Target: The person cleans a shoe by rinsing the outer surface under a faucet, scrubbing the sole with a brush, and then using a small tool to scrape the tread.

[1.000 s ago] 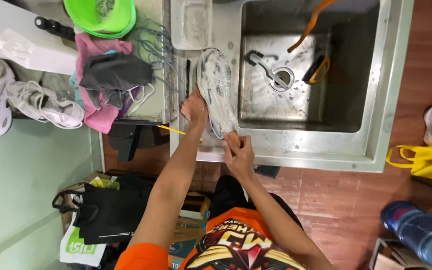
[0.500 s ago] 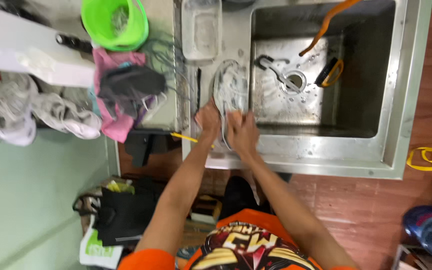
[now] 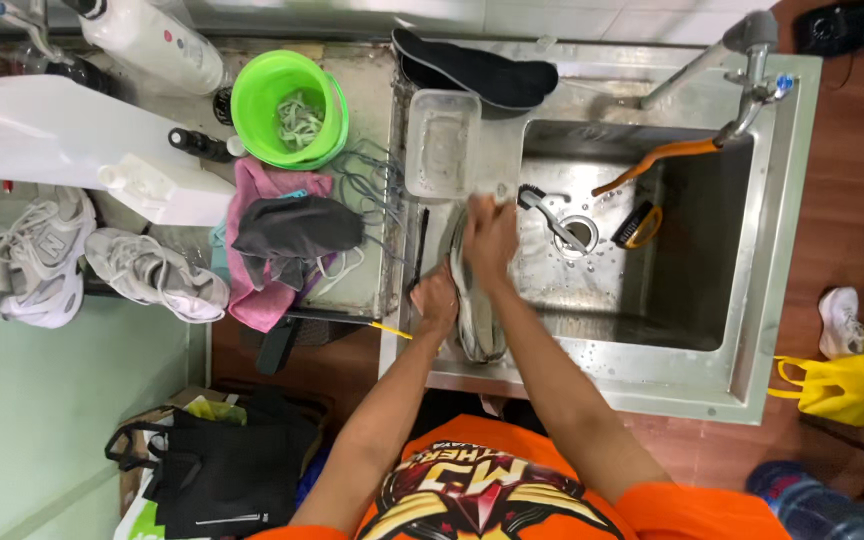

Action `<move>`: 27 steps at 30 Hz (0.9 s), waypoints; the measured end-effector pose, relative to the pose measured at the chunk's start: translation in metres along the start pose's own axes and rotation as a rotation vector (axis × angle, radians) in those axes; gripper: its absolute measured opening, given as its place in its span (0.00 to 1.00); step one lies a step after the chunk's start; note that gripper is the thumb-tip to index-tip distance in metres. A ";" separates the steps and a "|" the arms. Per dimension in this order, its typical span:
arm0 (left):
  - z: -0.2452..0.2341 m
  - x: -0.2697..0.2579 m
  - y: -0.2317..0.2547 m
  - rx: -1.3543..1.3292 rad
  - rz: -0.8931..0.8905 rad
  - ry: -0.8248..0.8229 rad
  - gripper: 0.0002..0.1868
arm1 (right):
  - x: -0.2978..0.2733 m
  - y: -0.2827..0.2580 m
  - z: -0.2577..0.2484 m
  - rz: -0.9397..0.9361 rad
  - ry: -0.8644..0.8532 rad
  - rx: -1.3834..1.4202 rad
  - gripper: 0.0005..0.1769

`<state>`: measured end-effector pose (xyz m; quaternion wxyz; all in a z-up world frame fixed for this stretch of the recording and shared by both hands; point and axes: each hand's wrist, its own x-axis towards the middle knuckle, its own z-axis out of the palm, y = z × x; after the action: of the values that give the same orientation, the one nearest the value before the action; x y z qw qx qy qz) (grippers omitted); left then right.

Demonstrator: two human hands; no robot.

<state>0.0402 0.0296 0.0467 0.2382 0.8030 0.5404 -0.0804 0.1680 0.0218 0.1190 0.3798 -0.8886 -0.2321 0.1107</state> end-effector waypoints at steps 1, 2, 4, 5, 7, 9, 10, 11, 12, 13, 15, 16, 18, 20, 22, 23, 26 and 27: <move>0.002 0.003 0.000 0.005 -0.002 0.002 0.30 | 0.021 0.007 0.008 0.001 -0.001 0.005 0.16; 0.003 0.006 0.000 -0.030 -0.009 0.023 0.31 | 0.041 0.013 0.015 0.072 0.056 0.011 0.16; 0.009 0.002 -0.010 -0.059 -0.010 0.040 0.32 | 0.022 0.011 0.001 0.151 0.117 0.018 0.17; 0.014 0.007 -0.009 -0.018 -0.025 0.014 0.33 | -0.004 0.001 -0.023 0.021 0.117 0.078 0.14; 0.017 0.012 -0.009 0.018 -0.036 -0.019 0.34 | -0.044 0.010 -0.041 -0.108 0.119 0.126 0.13; 0.015 0.011 -0.009 0.004 -0.010 -0.018 0.34 | -0.073 0.050 -0.033 -0.256 0.159 -0.098 0.16; 0.013 0.008 -0.010 0.001 -0.010 -0.028 0.34 | -0.053 0.060 -0.017 -0.252 0.155 -0.106 0.16; 0.010 0.010 -0.010 0.007 0.007 -0.019 0.33 | -0.031 0.071 0.000 -0.223 0.211 -0.124 0.16; 0.007 0.012 -0.009 0.013 0.024 -0.010 0.33 | -0.008 0.083 0.015 -0.195 0.268 -0.143 0.16; -0.003 0.011 0.000 0.015 0.023 -0.011 0.33 | 0.010 0.067 0.015 -0.192 0.266 -0.142 0.16; -0.024 0.002 0.012 0.010 0.043 0.042 0.29 | 0.037 0.037 0.015 -0.178 0.282 -0.111 0.13; -0.020 -0.004 0.004 0.024 0.043 0.035 0.29 | 0.008 0.034 0.006 -0.164 0.278 -0.106 0.13; -0.017 0.004 0.003 0.062 0.017 -0.059 0.28 | -0.029 0.024 -0.013 -0.129 -0.056 -0.054 0.15; -0.011 0.005 0.004 0.072 0.042 -0.054 0.27 | -0.073 0.024 -0.035 -0.209 -0.072 -0.078 0.13; -0.007 0.004 0.004 0.071 0.042 -0.033 0.26 | -0.090 0.024 -0.049 -0.315 -0.106 -0.097 0.13; -0.008 0.006 0.003 0.101 0.035 -0.008 0.25 | -0.083 0.024 -0.050 0.009 -0.155 0.111 0.16; 0.005 0.011 -0.011 0.096 0.036 0.036 0.23 | -0.024 -0.003 -0.068 0.425 -0.034 0.410 0.23; 0.010 0.019 -0.015 0.045 0.056 0.063 0.23 | 0.008 -0.017 -0.076 0.505 0.151 0.492 0.25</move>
<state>0.0357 0.0454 0.0257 0.2050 0.8250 0.5231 -0.0608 0.1978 -0.0110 0.1831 0.5592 -0.8055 0.0573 0.1877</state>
